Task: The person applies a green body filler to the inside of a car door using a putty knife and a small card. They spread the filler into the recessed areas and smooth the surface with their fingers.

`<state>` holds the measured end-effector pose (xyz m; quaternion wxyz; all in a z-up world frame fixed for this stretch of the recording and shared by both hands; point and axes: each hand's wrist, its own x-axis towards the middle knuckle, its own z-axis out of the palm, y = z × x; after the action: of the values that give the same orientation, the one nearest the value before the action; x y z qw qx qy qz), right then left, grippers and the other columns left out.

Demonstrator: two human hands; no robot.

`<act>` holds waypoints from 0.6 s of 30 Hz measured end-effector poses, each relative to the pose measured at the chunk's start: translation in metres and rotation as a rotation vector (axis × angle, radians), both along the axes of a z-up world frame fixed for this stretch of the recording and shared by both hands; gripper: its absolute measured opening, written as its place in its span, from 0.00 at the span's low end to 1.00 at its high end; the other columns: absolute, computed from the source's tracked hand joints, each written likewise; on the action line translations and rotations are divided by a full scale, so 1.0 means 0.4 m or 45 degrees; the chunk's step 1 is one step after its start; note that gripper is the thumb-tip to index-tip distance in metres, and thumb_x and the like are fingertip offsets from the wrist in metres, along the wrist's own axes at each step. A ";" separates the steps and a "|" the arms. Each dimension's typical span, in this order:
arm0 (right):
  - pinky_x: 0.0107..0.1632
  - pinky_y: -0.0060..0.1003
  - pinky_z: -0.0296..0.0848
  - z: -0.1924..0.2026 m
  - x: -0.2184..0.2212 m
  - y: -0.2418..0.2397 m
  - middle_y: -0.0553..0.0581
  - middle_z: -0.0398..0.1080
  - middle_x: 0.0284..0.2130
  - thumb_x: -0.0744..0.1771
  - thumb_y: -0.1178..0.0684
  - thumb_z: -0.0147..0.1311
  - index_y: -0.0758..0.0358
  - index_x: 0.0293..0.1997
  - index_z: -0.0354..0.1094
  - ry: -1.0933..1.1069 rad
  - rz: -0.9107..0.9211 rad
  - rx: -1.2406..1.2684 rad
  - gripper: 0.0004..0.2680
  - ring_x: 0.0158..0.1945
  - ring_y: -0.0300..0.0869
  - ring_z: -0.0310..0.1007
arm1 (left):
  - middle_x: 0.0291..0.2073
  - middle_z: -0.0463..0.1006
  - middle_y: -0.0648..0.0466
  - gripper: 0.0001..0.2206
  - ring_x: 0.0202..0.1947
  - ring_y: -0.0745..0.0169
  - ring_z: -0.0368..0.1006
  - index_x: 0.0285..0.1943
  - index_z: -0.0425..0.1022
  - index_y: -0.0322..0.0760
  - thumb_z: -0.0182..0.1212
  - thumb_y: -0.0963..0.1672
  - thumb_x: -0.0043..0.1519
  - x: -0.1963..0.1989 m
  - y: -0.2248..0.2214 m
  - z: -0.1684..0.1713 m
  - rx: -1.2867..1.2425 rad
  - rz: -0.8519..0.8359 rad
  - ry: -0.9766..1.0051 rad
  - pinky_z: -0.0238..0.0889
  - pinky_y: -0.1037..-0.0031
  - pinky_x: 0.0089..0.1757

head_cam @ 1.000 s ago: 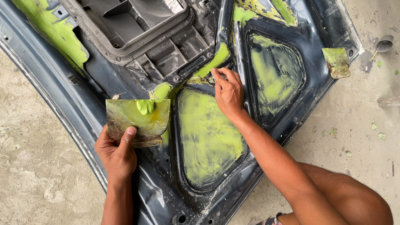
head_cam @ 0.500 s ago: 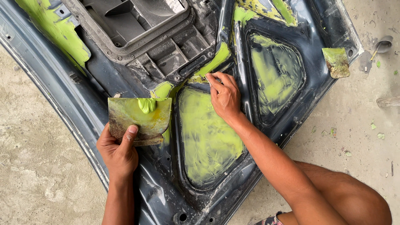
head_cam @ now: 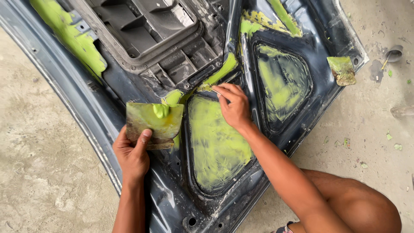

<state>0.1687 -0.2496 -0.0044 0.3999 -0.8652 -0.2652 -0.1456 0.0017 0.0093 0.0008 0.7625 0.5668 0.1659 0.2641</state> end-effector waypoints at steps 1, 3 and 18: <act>0.51 0.42 0.73 0.027 -0.015 0.002 0.56 0.76 0.41 0.64 0.64 0.54 0.56 0.46 0.78 0.189 0.014 0.189 0.11 0.48 0.48 0.75 | 0.28 0.77 0.55 0.05 0.30 0.71 0.72 0.40 0.75 0.34 0.66 0.38 0.57 -0.006 0.002 0.013 0.044 -0.052 0.046 0.67 0.75 0.36; 0.52 0.40 0.74 0.066 -0.047 0.010 0.58 0.75 0.43 0.64 0.61 0.54 0.61 0.48 0.75 0.539 0.038 0.618 0.10 0.48 0.45 0.75 | 0.28 0.77 0.55 0.05 0.30 0.71 0.72 0.40 0.75 0.34 0.65 0.38 0.58 -0.003 -0.019 0.059 0.046 -0.131 0.022 0.68 0.75 0.36; 0.58 0.49 0.68 0.232 -0.241 0.007 0.69 0.74 0.42 0.63 0.58 0.52 0.71 0.37 0.76 0.659 0.429 0.731 0.07 0.53 0.54 0.72 | 0.24 0.77 0.50 0.05 0.26 0.67 0.72 0.36 0.76 0.30 0.66 0.37 0.54 -0.024 -0.114 0.120 -0.141 -0.315 -0.127 0.69 0.73 0.31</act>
<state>0.0721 -0.2469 0.0886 0.6965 -0.6712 -0.2423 0.0761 -0.0080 -0.0363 0.0488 0.8266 0.5262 0.0709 0.1864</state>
